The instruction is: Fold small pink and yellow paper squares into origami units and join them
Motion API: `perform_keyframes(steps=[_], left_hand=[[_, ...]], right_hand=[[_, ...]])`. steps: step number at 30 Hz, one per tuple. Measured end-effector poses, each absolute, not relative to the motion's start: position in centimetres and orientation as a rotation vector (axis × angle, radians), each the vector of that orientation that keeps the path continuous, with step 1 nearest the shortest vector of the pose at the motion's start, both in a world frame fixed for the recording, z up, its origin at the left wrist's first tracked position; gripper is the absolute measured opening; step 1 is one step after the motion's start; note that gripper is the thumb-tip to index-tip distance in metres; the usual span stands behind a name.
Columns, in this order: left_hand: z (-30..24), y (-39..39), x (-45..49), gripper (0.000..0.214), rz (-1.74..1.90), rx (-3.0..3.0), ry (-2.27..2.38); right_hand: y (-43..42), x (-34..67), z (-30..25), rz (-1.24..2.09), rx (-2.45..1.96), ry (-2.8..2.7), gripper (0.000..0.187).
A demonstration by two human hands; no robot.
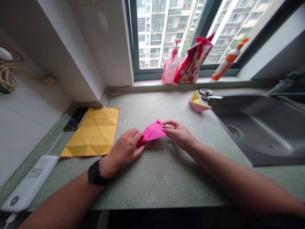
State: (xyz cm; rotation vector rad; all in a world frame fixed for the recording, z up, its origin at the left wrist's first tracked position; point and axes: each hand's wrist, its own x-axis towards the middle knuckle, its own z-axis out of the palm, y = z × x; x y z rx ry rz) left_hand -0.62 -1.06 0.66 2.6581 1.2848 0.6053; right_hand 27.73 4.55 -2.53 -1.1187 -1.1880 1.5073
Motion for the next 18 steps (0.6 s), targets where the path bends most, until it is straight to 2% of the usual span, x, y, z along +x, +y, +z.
perform_keyframes(steps=[3, 8, 12, 18], left_hand=[[0.6, -1.1, -0.7, 0.040, 0.656, 2.666, 1.293], [0.4, -0.9, -1.0, 0.029, 0.771, 2.656, 1.358], [0.7, -0.3, -1.7, 0.028, 0.863, 2.598, 1.361], [1.5, 0.5, -2.2, 0.028, 0.998, 2.142, 1.359]], right_hand=[[4.6, 27.8, -2.6, 1.502, -1.115, -1.207, 0.042], [4.7, 27.9, -2.6, 1.495, -1.125, -1.218, 0.041], [4.4, 27.6, -2.3, 1.462, -1.125, -1.221, 0.038], [5.3, 28.8, -1.0, 1.176, -1.142, -1.239, 0.029]])
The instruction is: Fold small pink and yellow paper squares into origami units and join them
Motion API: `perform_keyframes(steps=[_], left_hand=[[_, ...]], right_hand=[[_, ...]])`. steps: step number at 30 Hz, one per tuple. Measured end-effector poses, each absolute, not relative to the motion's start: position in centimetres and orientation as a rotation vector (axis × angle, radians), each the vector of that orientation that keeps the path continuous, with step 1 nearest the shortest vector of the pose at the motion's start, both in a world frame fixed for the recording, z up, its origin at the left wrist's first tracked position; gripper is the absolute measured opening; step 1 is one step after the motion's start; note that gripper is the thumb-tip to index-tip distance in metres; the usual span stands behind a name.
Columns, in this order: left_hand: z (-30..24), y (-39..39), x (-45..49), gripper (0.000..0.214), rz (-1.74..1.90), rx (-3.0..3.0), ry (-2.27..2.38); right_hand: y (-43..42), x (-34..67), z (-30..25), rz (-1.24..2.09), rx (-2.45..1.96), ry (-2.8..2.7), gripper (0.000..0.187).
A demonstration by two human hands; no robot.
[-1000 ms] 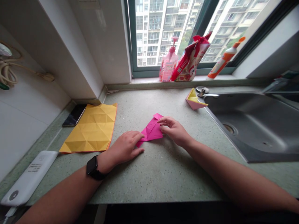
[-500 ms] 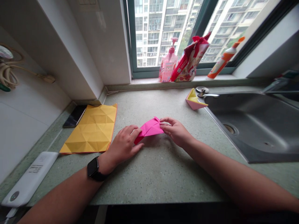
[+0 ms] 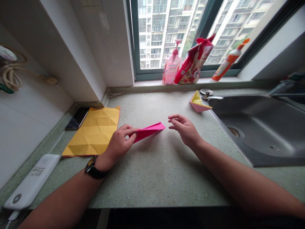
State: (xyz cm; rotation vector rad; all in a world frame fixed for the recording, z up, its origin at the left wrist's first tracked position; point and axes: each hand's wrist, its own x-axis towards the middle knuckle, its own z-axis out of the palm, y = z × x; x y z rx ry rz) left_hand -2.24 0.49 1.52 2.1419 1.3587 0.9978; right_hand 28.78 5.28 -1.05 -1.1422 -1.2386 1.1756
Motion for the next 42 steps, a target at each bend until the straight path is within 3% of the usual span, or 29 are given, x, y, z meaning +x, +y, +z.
perform_keyframes(steps=[3, 9, 13, 19, 29, 42], left_hand=[[1.6, 0.9, -2.2, 0.026, 0.933, 1.746, 1.292], [1.4, 1.1, -1.9, 0.045, 0.752, 1.090, 1.175], [1.3, 0.9, -2.1, 0.063, 0.685, 1.378, 1.397], [0.8, 0.7, -2.4, 0.049, 0.629, 2.124, 1.573], [0.0, 0.8, -2.0, 0.049, 0.628, 2.234, 1.572], [0.4, 0.6, -1.6, 0.041, 0.625, 2.031, 1.435]], right_hand=[[6.1, 29.9, -0.6, 1.050, -1.162, -1.181, 0.026], [6.8, 30.3, -1.0, 1.104, -1.179, -1.099, 0.030], [6.8, 30.0, -1.5, 1.057, -1.182, -1.161, 0.031], [6.0, 29.7, -1.2, 0.607, -1.115, -1.608, 0.018], [2.7, 28.2, -1.5, 0.212, -0.667, -2.585, 0.025], [3.7, 28.4, -2.2, 0.131, -0.826, -2.646, 0.029]])
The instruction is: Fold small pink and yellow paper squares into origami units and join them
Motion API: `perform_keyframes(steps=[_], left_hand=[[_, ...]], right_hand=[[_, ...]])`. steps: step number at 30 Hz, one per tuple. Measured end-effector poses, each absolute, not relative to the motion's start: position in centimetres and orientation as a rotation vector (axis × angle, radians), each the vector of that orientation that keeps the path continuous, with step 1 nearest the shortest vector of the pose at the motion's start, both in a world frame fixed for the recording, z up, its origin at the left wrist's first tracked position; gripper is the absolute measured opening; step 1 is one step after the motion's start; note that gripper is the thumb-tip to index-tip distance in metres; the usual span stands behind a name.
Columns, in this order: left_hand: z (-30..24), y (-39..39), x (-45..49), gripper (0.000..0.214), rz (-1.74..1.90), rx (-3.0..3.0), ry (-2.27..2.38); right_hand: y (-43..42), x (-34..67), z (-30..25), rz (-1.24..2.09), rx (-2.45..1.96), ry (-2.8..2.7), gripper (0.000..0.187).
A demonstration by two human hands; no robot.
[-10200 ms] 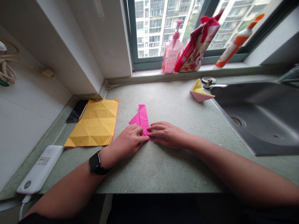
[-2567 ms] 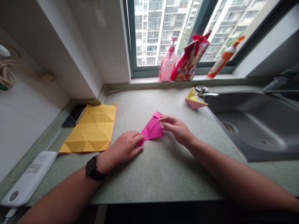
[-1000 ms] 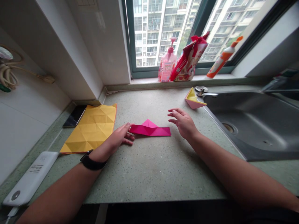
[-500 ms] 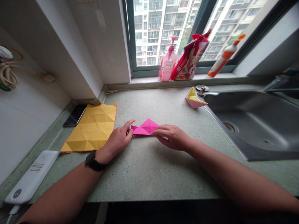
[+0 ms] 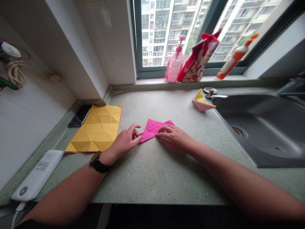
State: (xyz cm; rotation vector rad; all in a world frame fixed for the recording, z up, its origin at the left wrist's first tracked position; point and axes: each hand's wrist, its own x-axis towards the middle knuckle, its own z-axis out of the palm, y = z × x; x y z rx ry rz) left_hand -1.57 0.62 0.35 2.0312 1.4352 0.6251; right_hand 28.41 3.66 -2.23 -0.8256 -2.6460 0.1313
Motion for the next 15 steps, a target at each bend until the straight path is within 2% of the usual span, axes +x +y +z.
perform_keyframes(steps=[8, 15], left_hand=[[0.22, 0.45, -1.54, 0.036, 0.712, 2.093, 1.427], [-0.32, 0.18, -1.47, 0.044, 0.713, 2.244, 1.293]], right_hand=[[3.63, 28.51, -2.40, 0.136, -0.839, -2.649, 0.029], [3.37, 28.23, -2.13, 0.139, -0.824, -2.673, 0.029]])
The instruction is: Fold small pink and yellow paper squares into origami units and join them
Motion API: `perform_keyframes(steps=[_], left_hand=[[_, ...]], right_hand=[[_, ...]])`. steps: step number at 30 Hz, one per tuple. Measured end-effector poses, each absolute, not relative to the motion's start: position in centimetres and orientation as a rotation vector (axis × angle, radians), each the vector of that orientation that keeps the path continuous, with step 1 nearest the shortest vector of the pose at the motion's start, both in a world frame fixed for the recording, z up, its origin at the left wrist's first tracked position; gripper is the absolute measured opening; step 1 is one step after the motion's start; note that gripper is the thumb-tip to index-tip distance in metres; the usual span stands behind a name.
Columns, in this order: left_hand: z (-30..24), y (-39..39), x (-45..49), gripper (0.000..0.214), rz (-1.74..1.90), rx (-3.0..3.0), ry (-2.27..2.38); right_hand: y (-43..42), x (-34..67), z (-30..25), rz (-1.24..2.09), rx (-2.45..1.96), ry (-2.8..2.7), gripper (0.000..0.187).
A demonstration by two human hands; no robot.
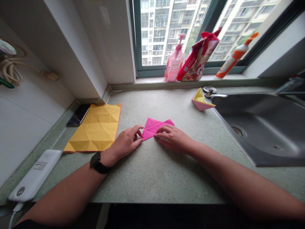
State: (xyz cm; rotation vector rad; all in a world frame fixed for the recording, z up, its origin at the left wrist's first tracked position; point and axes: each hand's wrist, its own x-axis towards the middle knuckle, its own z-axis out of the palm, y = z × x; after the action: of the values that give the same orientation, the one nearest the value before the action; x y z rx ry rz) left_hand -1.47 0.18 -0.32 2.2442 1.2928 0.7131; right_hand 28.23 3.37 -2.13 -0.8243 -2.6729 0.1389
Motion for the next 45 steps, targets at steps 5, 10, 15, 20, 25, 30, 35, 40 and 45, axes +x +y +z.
perform_keyframes(steps=[5, 10, 15, 20, 25, 30, 35, 40, 45], left_hand=[[-0.2, 0.1, -1.5, 0.033, 0.653, 2.270, 1.274], [0.0, 0.3, -1.5, 0.012, 0.612, 2.412, 1.234], [-0.2, 0.5, -1.6, 0.010, 0.549, 2.514, 1.195], [-0.4, 0.6, -1.7, 0.015, 0.567, 2.507, 1.214], [-0.5, 0.6, -1.6, 0.022, 0.594, 2.501, 1.231], [-0.4, 0.5, -1.6, 0.024, 0.537, 2.523, 1.225], [0.6, 0.1, -1.6, 0.020, 0.454, 2.558, 1.181], [1.8, -0.6, -1.8, 0.027, 0.310, 2.634, 1.139], [2.7, -1.4, -2.4, 0.025, 0.229, 2.601, 1.132]], right_hand=[[3.3, 28.1, -2.0, 0.173, -0.824, -2.653, 0.028], [3.3, 28.1, -2.0, 0.160, -0.825, -2.662, 0.027], [3.2, 28.0, -2.1, 0.156, -0.798, -2.657, 0.025], [2.6, 27.2, -2.3, 0.178, -0.743, -2.654, 0.027], [1.8, 25.7, -2.4, 0.118, -0.792, -2.694, 0.038], [1.4, 24.6, -2.2, 0.093, -0.881, -2.717, 0.039], [1.3, 24.5, -2.0, 0.076, -0.906, -2.733, 0.040], [1.3, 24.5, -1.9, 0.069, -0.921, -2.745, 0.040], [1.3, 24.5, -1.9, 0.066, -0.907, -2.741, 0.037]])
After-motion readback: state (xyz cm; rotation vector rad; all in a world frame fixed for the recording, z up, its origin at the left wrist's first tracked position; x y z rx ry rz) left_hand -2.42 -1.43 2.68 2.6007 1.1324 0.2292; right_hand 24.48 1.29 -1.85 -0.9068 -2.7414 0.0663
